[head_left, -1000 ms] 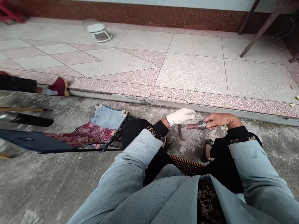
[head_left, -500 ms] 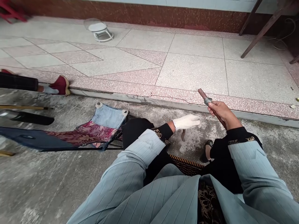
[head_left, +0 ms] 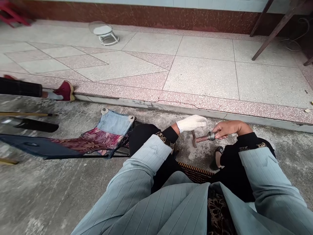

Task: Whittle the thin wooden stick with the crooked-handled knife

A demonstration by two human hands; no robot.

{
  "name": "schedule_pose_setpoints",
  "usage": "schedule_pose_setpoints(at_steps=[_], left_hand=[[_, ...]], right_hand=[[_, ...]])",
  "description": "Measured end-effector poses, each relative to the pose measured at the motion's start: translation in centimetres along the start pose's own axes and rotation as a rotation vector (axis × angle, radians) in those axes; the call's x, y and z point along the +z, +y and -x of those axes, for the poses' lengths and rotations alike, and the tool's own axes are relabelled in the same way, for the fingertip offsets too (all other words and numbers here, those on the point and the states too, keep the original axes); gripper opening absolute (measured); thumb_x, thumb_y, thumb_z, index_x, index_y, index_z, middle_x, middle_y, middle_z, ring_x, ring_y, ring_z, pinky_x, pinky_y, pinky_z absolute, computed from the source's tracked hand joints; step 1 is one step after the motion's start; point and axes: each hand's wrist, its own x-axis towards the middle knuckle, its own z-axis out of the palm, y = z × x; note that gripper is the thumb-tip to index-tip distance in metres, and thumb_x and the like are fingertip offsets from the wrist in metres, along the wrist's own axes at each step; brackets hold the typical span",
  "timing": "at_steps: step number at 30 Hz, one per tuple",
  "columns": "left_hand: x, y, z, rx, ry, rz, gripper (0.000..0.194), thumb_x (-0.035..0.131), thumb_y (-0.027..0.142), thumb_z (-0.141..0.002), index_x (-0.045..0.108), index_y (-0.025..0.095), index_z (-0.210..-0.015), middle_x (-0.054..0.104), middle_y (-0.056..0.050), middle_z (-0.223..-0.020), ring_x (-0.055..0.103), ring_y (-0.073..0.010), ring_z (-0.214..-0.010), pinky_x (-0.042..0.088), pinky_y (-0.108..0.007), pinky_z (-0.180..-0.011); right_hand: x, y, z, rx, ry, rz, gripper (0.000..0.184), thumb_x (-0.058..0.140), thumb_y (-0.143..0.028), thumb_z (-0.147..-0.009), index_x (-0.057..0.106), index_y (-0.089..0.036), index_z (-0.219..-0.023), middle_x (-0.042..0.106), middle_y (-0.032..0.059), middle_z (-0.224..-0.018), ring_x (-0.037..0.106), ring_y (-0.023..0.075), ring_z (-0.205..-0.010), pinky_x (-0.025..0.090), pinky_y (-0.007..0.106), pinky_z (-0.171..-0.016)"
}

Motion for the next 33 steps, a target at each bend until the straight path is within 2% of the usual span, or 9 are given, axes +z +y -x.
schedule_pose_setpoints(at_steps=[2, 8, 14, 17, 19, 22, 24, 27, 33], left_hand=[[0.1, -0.4, -0.1, -0.006, 0.034, 0.119, 0.039, 0.053, 0.051, -0.089, 0.062, 0.013, -0.094, 0.056, 0.001, -0.071, 0.043, -0.0084, -0.059, 0.034, -0.022, -0.058], [1.6, -0.7, -0.6, -0.037, 0.061, 0.251, 0.038, 0.046, 0.049, -0.094, 0.060, 0.014, -0.088, 0.048, 0.003, -0.064, 0.042, -0.0082, -0.055, 0.036, -0.021, -0.054], [2.8, 0.9, 0.2, -0.023, -0.047, 0.023, 0.034, 0.047, 0.044, -0.094, 0.065, 0.015, -0.089, 0.055, 0.001, -0.064, 0.048, -0.0109, -0.060, 0.036, -0.023, -0.058], [2.5, 1.7, 0.7, -0.019, -0.019, -0.009, 0.033, 0.045, 0.041, -0.094, 0.066, 0.017, -0.085, 0.057, 0.000, -0.067, 0.052, -0.0121, -0.066, 0.035, -0.022, -0.060], [2.0, 1.8, 0.7, -0.005, -0.033, -0.038, 0.029, 0.050, 0.039, -0.091, 0.065, 0.016, -0.079, 0.057, 0.000, -0.067, 0.050, -0.0118, -0.066, 0.034, -0.023, -0.060], [1.4, 1.5, 0.4, 0.006, -0.072, -0.082, 0.026, 0.058, 0.037, -0.086, 0.061, 0.014, -0.073, 0.055, 0.001, -0.067, 0.046, -0.0105, -0.063, 0.033, -0.023, -0.060], [1.2, 1.0, 0.1, -0.018, -0.077, -0.040, 0.030, 0.056, 0.042, -0.088, 0.060, 0.014, -0.077, 0.054, 0.002, -0.067, 0.044, -0.0097, -0.061, 0.033, -0.023, -0.060], [1.3, 0.0, -0.2, -0.018, 0.029, 0.149, 0.037, 0.055, 0.049, -0.088, 0.060, 0.013, -0.086, 0.056, 0.001, -0.073, 0.046, -0.0093, -0.063, 0.036, -0.023, -0.062], [2.7, -1.6, -0.7, -0.057, 0.124, 0.343, 0.040, 0.049, 0.052, -0.091, 0.059, 0.014, -0.087, 0.049, 0.002, -0.066, 0.044, -0.0079, -0.058, 0.037, -0.021, -0.057]], right_hand=[[0.2, -0.1, 0.6, -0.150, 0.079, -0.136, 0.035, 0.069, -0.049, -0.083, 0.065, -0.015, -0.083, 0.060, -0.0017, -0.070, 0.046, 0.0080, -0.054, 0.036, 0.023, -0.054], [0.9, -0.2, 0.1, -0.425, 0.745, -0.566, 0.034, 0.073, -0.046, -0.080, 0.059, -0.015, -0.078, 0.056, -0.0010, -0.070, 0.044, 0.0072, -0.056, 0.033, 0.023, -0.054], [-0.4, 0.7, -2.3, -0.084, 1.050, -0.370, 0.031, 0.068, -0.046, -0.081, 0.057, -0.017, -0.077, 0.058, 0.0013, -0.068, 0.046, 0.0104, -0.053, 0.036, 0.026, -0.051], [-0.8, 1.2, -2.3, 0.228, 0.960, 0.023, 0.023, 0.062, -0.040, -0.086, 0.063, -0.016, -0.084, 0.063, 0.0050, -0.073, 0.052, 0.0142, -0.058, 0.037, 0.028, -0.055], [-0.6, 1.2, -1.9, 0.332, 0.713, 0.209, 0.022, 0.062, -0.038, -0.086, 0.065, -0.016, -0.081, 0.064, 0.0062, -0.073, 0.054, 0.0155, -0.060, 0.037, 0.029, -0.056], [0.0, 0.8, -1.0, 0.236, 0.189, 0.164, 0.026, 0.066, -0.041, -0.084, 0.065, -0.017, -0.075, 0.060, 0.0026, -0.065, 0.051, 0.0134, -0.055, 0.037, 0.028, -0.054], [0.1, 0.5, -0.3, 0.082, 0.020, 0.045, 0.030, 0.068, -0.046, -0.082, 0.065, -0.017, -0.077, 0.059, -0.0002, -0.064, 0.049, 0.0112, -0.054, 0.037, 0.027, -0.054], [0.1, 0.2, 0.6, -0.097, 0.110, -0.090, 0.035, 0.069, -0.050, -0.081, 0.064, -0.015, -0.079, 0.059, -0.0021, -0.068, 0.048, 0.0084, -0.054, 0.037, 0.025, -0.055], [0.4, 0.2, 0.7, -0.311, 0.593, -0.449, 0.037, 0.074, -0.049, -0.078, 0.062, -0.014, -0.079, 0.058, -0.0014, -0.070, 0.045, 0.0078, -0.057, 0.032, 0.024, -0.053]])
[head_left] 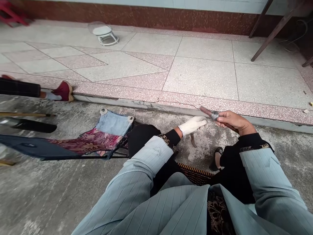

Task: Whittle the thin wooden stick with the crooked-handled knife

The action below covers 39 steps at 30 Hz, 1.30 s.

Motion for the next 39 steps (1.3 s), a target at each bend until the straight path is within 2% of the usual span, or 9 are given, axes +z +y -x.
schedule_pose_setpoints(at_steps=[9, 14, 19, 23, 25, 27, 29, 33, 39], left_hand=[[1.4, 0.2, 0.1, -0.001, -0.118, -0.297, 0.036, 0.040, 0.044, -0.096, 0.062, 0.016, -0.092, 0.052, 0.002, -0.065, 0.046, -0.0097, -0.056, 0.034, -0.022, -0.055], [1.7, 0.8, 0.1, 0.078, -0.170, -0.565, 0.031, 0.046, 0.041, -0.093, 0.065, 0.017, -0.085, 0.058, -0.001, -0.072, 0.049, -0.0135, -0.065, 0.033, -0.025, -0.062], [0.4, 2.0, 0.5, 0.081, -0.136, -0.585, 0.033, 0.044, 0.040, -0.093, 0.064, 0.016, -0.084, 0.057, 0.000, -0.073, 0.047, -0.0127, -0.065, 0.031, -0.025, -0.062], [-0.8, 2.7, 0.9, 0.119, -0.149, -0.517, 0.033, 0.046, 0.041, -0.091, 0.063, 0.014, -0.082, 0.054, 0.001, -0.071, 0.045, -0.0114, -0.065, 0.031, -0.024, -0.063], [-1.2, 2.6, 0.9, 0.091, -0.109, -0.422, 0.033, 0.048, 0.044, -0.090, 0.063, 0.014, -0.086, 0.055, 0.001, -0.073, 0.045, -0.0109, -0.066, 0.033, -0.023, -0.063], [-1.5, 2.1, 0.5, 0.057, -0.057, -0.295, 0.035, 0.050, 0.047, -0.089, 0.062, 0.014, -0.091, 0.057, 0.000, -0.076, 0.046, -0.0104, -0.065, 0.034, -0.023, -0.062], [-1.5, 1.5, 0.2, 0.051, -0.018, -0.187, 0.037, 0.051, 0.049, -0.088, 0.061, 0.014, -0.091, 0.058, -0.001, -0.078, 0.046, -0.0097, -0.063, 0.035, -0.023, -0.060], [-0.8, 0.6, -0.1, 0.020, 0.022, -0.127, 0.038, 0.046, 0.049, -0.092, 0.059, 0.014, -0.086, 0.054, 0.000, -0.070, 0.044, -0.0089, -0.058, 0.036, -0.022, -0.057], [0.5, 1.6, 0.7, 0.017, -0.131, -0.344, 0.036, 0.043, 0.045, -0.094, 0.063, 0.015, -0.088, 0.051, 0.001, -0.065, 0.043, -0.0101, -0.056, 0.033, -0.023, -0.054]], right_hand=[[0.1, 1.0, -1.9, 0.001, 0.413, -0.085, 0.045, 0.079, -0.057, -0.066, 0.056, -0.018, -0.074, 0.057, 0.0007, -0.067, 0.043, 0.0093, -0.052, 0.036, 0.026, -0.050], [-0.4, 1.4, -2.6, 0.243, 0.528, 0.565, 0.029, 0.067, -0.046, -0.082, 0.065, -0.017, -0.088, 0.062, 0.0058, -0.072, 0.053, 0.0160, -0.060, 0.037, 0.029, -0.055], [-0.3, 1.1, -2.2, 0.392, 0.178, 0.956, 0.021, 0.062, -0.036, -0.086, 0.064, -0.018, -0.075, 0.065, 0.0089, -0.075, 0.058, 0.0202, -0.067, 0.036, 0.032, -0.060], [-0.3, 0.8, -1.3, 0.463, -0.267, 0.743, 0.029, 0.067, -0.043, -0.082, 0.063, -0.018, -0.068, 0.062, 0.0033, -0.063, 0.052, 0.0144, -0.055, 0.037, 0.029, -0.055], [-0.2, 0.6, -0.9, 0.391, -0.459, 0.586, 0.033, 0.070, -0.048, -0.079, 0.065, -0.017, -0.072, 0.060, 0.0000, -0.062, 0.049, 0.0115, -0.053, 0.037, 0.026, -0.053], [-0.1, 0.2, -0.3, 0.263, -0.522, 0.407, 0.035, 0.071, -0.051, -0.079, 0.066, -0.016, -0.079, 0.060, -0.0015, -0.066, 0.048, 0.0095, -0.054, 0.037, 0.024, -0.054], [0.0, -0.3, 0.2, 0.122, -0.413, 0.226, 0.035, 0.071, -0.049, -0.079, 0.066, -0.015, -0.085, 0.061, -0.0015, -0.071, 0.047, 0.0080, -0.055, 0.037, 0.023, -0.054], [0.4, -1.0, 0.8, -0.059, 0.004, -0.018, 0.036, 0.075, -0.049, -0.076, 0.063, -0.015, -0.078, 0.057, -0.0009, -0.069, 0.044, 0.0076, -0.055, 0.034, 0.023, -0.053], [0.9, 0.1, -1.3, -0.015, 0.366, -0.027, 0.040, 0.077, -0.052, -0.070, 0.057, -0.017, -0.073, 0.055, -0.0011, -0.063, 0.043, 0.0089, -0.052, 0.034, 0.025, -0.050]])
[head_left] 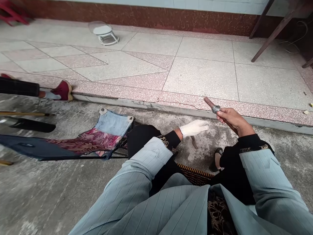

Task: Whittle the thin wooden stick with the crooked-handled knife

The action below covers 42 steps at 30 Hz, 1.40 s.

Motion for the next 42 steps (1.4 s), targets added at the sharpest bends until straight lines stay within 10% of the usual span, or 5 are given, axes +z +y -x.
schedule_pose_setpoints(at_steps=[6, 13, 24, 30, 42], left_hand=[[-0.7, 0.8, 0.4, 0.062, -0.048, -0.147, 0.030, 0.048, 0.038, -0.092, 0.062, 0.016, -0.078, 0.052, 0.001, -0.065, 0.043, -0.0103, -0.057, 0.030, -0.025, -0.056], [-1.9, 0.5, 0.5, 0.067, -0.065, -0.018, 0.033, 0.053, 0.046, -0.088, 0.061, 0.014, -0.081, 0.053, 0.001, -0.070, 0.043, -0.0100, -0.063, 0.033, -0.023, -0.060], [0.6, -1.0, -0.4, 0.021, 0.014, 0.254, 0.038, 0.044, 0.049, -0.094, 0.060, 0.015, -0.088, 0.051, 0.002, -0.065, 0.046, -0.0085, -0.058, 0.036, -0.021, -0.057], [0.6, -0.1, -0.3, 0.015, -0.110, -0.132, 0.032, 0.046, 0.043, -0.093, 0.064, 0.017, -0.086, 0.056, 0.001, -0.068, 0.047, -0.0099, -0.057, 0.033, -0.023, -0.055], [-2.0, 1.3, 0.8, 0.111, -0.020, -0.239, 0.037, 0.044, 0.043, -0.093, 0.065, 0.014, -0.083, 0.060, -0.001, -0.075, 0.050, -0.0113, -0.067, 0.034, -0.022, -0.064]], right_hand=[[-0.1, 1.2, -1.2, 0.152, -0.029, 0.624, 0.028, 0.070, -0.045, -0.078, 0.065, -0.017, -0.078, 0.061, 0.0028, -0.066, 0.052, 0.0136, -0.056, 0.036, 0.027, -0.052], [-0.8, -0.3, 0.6, 0.233, -0.973, 0.457, 0.036, 0.070, -0.051, -0.080, 0.067, -0.015, -0.078, 0.061, -0.0013, -0.067, 0.048, 0.0087, -0.054, 0.039, 0.024, -0.053], [-0.3, -0.4, 0.8, -0.076, -0.138, -0.242, 0.039, 0.080, -0.048, -0.071, 0.058, -0.016, -0.072, 0.056, 0.0003, -0.068, 0.044, 0.0080, -0.052, 0.034, 0.024, -0.050], [-1.0, 1.1, -1.9, 0.047, 0.293, 0.335, 0.030, 0.071, -0.046, -0.079, 0.063, -0.017, -0.083, 0.059, 0.0029, -0.068, 0.049, 0.0127, -0.054, 0.038, 0.027, -0.053], [-0.9, 0.8, -1.8, 0.204, 0.061, 1.038, 0.032, 0.054, -0.039, -0.092, 0.070, -0.014, -0.103, 0.070, 0.0128, -0.091, 0.062, 0.0218, -0.078, 0.039, 0.030, -0.064]])
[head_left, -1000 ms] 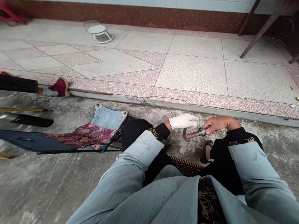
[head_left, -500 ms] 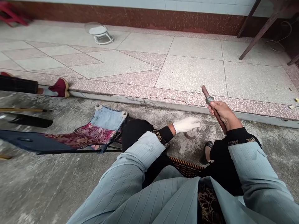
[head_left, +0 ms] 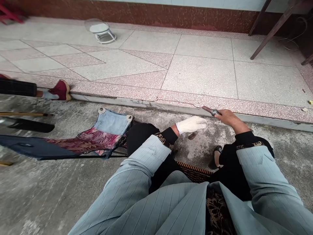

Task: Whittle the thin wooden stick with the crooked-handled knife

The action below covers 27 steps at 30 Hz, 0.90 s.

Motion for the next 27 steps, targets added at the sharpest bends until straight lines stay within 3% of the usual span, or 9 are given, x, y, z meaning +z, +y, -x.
schedule_pose_setpoints(at_steps=[2, 6, 8, 11, 15, 21, 24, 27], left_hand=[[-0.4, 0.1, 0.1, -0.017, 0.026, -0.008, 0.036, 0.045, 0.042, -0.093, 0.064, 0.013, -0.083, 0.058, 0.000, -0.074, 0.049, -0.0112, -0.067, 0.034, -0.023, -0.065], [-1.2, -0.3, 0.4, -0.104, 0.104, 0.103, 0.036, 0.049, 0.045, -0.091, 0.064, 0.013, -0.090, 0.056, 0.001, -0.073, 0.047, -0.0101, -0.064, 0.034, -0.022, -0.062], [-1.1, -0.8, 0.4, -0.116, 0.108, 0.210, 0.037, 0.052, 0.048, -0.089, 0.063, 0.013, -0.091, 0.056, 0.001, -0.073, 0.047, -0.0096, -0.063, 0.035, -0.022, -0.060], [-0.2, -1.4, 0.0, -0.127, 0.114, 0.376, 0.039, 0.055, 0.051, -0.087, 0.060, 0.013, -0.090, 0.055, 0.001, -0.071, 0.046, -0.0089, -0.060, 0.037, -0.022, -0.059], [1.4, -1.5, -0.5, -0.112, 0.092, 0.468, 0.039, 0.045, 0.049, -0.094, 0.060, 0.014, -0.088, 0.054, 0.001, -0.067, 0.048, -0.0088, -0.059, 0.039, -0.021, -0.057], [2.6, -1.1, -0.8, -0.046, 0.032, 0.386, 0.034, 0.044, 0.044, -0.097, 0.063, 0.016, -0.095, 0.060, 0.000, -0.071, 0.054, -0.0088, -0.062, 0.041, -0.020, -0.060], [3.0, -0.8, -0.8, -0.069, -0.042, 0.377, 0.034, 0.043, 0.041, -0.098, 0.065, 0.016, -0.095, 0.065, -0.001, -0.074, 0.059, -0.0097, -0.066, 0.044, -0.021, -0.063], [2.9, -0.6, -0.9, -0.067, -0.043, 0.376, 0.032, 0.043, 0.038, -0.099, 0.066, 0.015, -0.094, 0.067, -0.003, -0.076, 0.062, -0.0102, -0.069, 0.046, -0.021, -0.067]], right_hand=[[0.1, 0.1, 0.3, -0.070, -0.150, 0.037, 0.026, 0.057, -0.038, -0.090, 0.071, -0.016, -0.093, 0.069, 0.0107, -0.085, 0.060, 0.0195, -0.072, 0.039, 0.029, -0.062], [-0.2, 0.4, 1.7, -0.362, -0.807, -0.264, 0.028, 0.063, -0.043, -0.086, 0.067, -0.016, -0.080, 0.061, 0.0026, -0.067, 0.049, 0.0123, -0.055, 0.038, 0.027, -0.055], [-0.6, 0.4, 2.5, -0.468, -0.892, -0.391, 0.035, 0.066, -0.050, -0.083, 0.065, -0.015, -0.080, 0.061, 0.0008, -0.070, 0.048, 0.0101, -0.056, 0.039, 0.027, -0.057], [-1.1, 0.3, 3.3, -0.528, -0.700, -0.689, 0.039, 0.070, -0.053, -0.080, 0.064, -0.014, -0.084, 0.059, -0.0006, -0.071, 0.045, 0.0081, -0.055, 0.037, 0.025, -0.055], [-0.6, -0.1, 3.1, -0.454, -0.342, -0.995, 0.037, 0.073, -0.049, -0.079, 0.063, -0.014, -0.076, 0.056, -0.0008, -0.065, 0.044, 0.0078, -0.054, 0.033, 0.024, -0.052], [0.0, -1.5, 2.2, -0.247, -0.032, -1.194, 0.040, 0.082, -0.050, -0.068, 0.062, -0.016, -0.076, 0.059, 0.0004, -0.066, 0.046, 0.0082, -0.052, 0.035, 0.023, -0.048], [-0.2, -1.7, 1.6, -0.217, 0.075, -1.221, 0.044, 0.083, -0.052, -0.064, 0.061, -0.017, -0.076, 0.059, 0.0001, -0.066, 0.048, 0.0085, -0.051, 0.038, 0.022, -0.046], [-0.4, -1.2, 0.9, -0.206, 0.206, -1.149, 0.043, 0.080, -0.054, -0.067, 0.060, -0.017, -0.077, 0.058, -0.0002, -0.066, 0.047, 0.0079, -0.050, 0.039, 0.022, -0.047]])
